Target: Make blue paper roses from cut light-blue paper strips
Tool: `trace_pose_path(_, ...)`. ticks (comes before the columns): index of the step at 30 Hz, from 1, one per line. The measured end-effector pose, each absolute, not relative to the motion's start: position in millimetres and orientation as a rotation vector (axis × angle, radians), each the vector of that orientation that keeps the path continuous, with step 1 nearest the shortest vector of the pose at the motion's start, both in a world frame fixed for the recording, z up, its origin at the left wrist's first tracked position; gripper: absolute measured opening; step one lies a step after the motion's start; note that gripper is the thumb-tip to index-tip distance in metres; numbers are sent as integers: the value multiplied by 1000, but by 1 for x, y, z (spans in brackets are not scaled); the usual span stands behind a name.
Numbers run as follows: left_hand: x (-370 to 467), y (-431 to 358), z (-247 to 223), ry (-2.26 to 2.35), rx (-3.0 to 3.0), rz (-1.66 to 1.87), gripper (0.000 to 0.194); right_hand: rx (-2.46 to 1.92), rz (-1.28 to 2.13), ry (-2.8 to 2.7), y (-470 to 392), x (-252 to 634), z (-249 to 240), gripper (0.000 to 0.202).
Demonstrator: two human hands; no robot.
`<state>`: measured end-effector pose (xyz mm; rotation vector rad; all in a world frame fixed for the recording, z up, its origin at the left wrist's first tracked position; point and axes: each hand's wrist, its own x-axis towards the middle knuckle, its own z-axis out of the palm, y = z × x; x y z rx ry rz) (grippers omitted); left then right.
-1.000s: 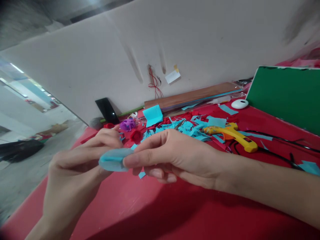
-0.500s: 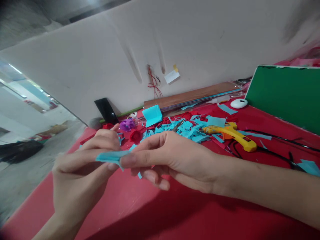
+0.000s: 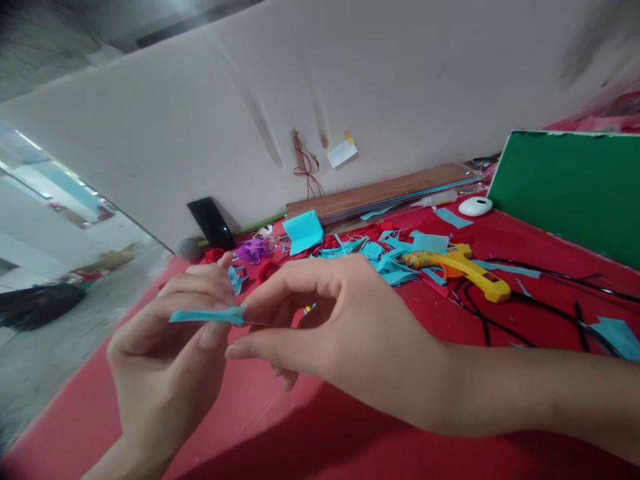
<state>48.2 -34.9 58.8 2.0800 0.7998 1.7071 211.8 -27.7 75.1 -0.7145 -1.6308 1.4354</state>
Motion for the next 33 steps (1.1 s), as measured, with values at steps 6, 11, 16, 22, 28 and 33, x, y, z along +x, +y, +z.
trace_pose_path(6, 48, -37, 56, 772, 2033, 1702, 12, -646, 1263, -1655, -28, 210, 74, 9)
trace_pose_path(11, 48, -37, 56, 742, 2031, 1691, 10, -644, 1256, -1660, -28, 211, 74, 6)
trace_pose_path(16, 47, -37, 57, 761, 2041, 1684, 12, -649, 1295, -1647, -29, 211, 74, 3)
trace_pose_path(22, 50, -40, 58, 862, 2028, 1696, 14, -672, 1228, -1665, -29, 211, 75, 3)
trace_pose_path(28, 52, -43, 60, 899, 1976, 1646, 12, -697, 1229, -1666, -31, 211, 77, 5)
trace_pose_path(33, 47, -41, 67, 912, 2084, 1493, 13, -719, 1192, -1668, -29, 212, 77, 4)
